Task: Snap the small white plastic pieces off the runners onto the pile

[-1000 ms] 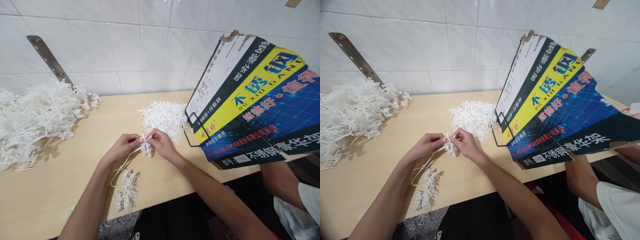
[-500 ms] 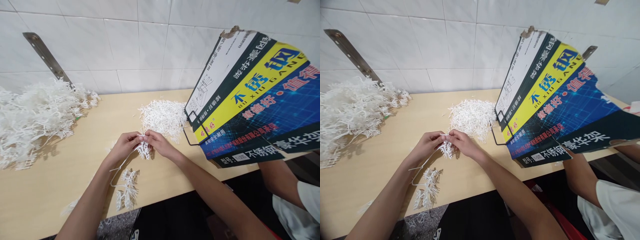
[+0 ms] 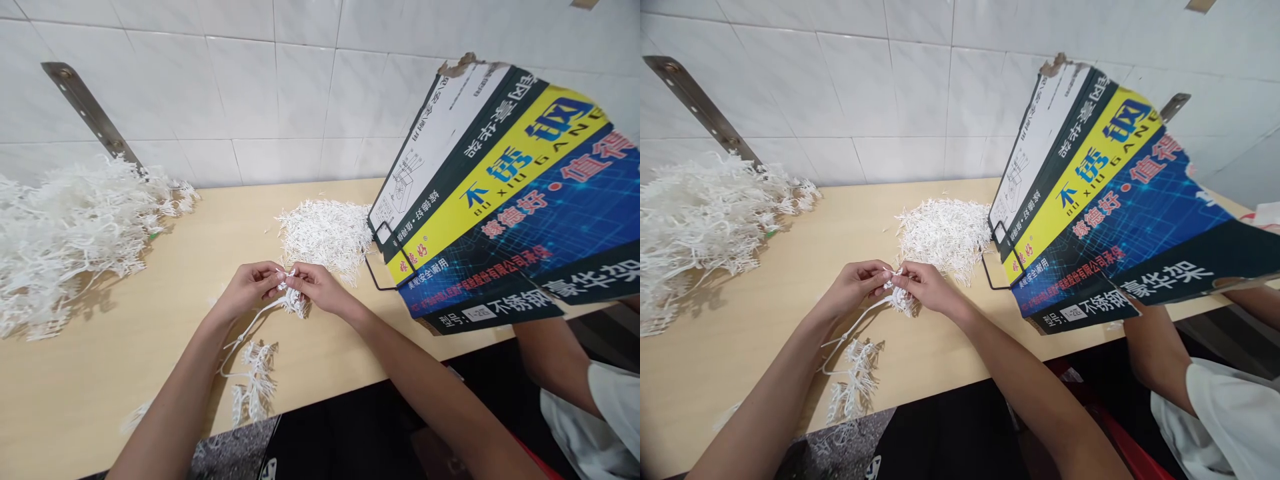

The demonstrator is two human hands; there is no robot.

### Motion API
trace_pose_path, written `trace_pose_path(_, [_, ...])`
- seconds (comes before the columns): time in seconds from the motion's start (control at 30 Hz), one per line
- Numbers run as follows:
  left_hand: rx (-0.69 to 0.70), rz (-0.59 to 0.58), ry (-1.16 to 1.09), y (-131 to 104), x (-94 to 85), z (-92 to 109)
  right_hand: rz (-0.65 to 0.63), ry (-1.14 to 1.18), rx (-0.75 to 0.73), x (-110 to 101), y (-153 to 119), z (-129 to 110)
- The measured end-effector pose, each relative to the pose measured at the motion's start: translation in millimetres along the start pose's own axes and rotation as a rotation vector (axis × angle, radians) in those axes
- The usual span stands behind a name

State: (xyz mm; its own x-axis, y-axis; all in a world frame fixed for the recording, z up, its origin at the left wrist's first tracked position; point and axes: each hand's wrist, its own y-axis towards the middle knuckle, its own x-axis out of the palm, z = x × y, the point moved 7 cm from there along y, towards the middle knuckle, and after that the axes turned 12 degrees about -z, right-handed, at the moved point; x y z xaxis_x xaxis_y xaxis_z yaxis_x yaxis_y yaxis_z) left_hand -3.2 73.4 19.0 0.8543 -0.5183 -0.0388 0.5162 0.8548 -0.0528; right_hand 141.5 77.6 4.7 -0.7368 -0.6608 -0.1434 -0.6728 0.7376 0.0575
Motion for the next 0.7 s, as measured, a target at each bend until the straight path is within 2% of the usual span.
trace_pose_path(0.2, [0.067, 0.138, -0.012, -3.5, -0.1, 3.5, -0.011, 0.004, 0.070, 7.1, -2.8, 7.9])
trace_pose_path(0.4, [0.128, 0.230, -0.050, -6.8, 3.6, 3.5, 0.043, 0.013, -0.008, 11.9, -4.8, -6.2])
trace_pose_path(0.53, [0.183, 0.307, -0.104, -7.0, 8.1, 4.2, 0.172, -0.056, -0.063, 8.6, -5.4, -18.0])
trace_pose_path(0.7, [0.172, 0.374, -0.139, -0.7, 9.1, -1.7, 0.339, -0.320, -0.139, 6.9, -14.9, -31.3])
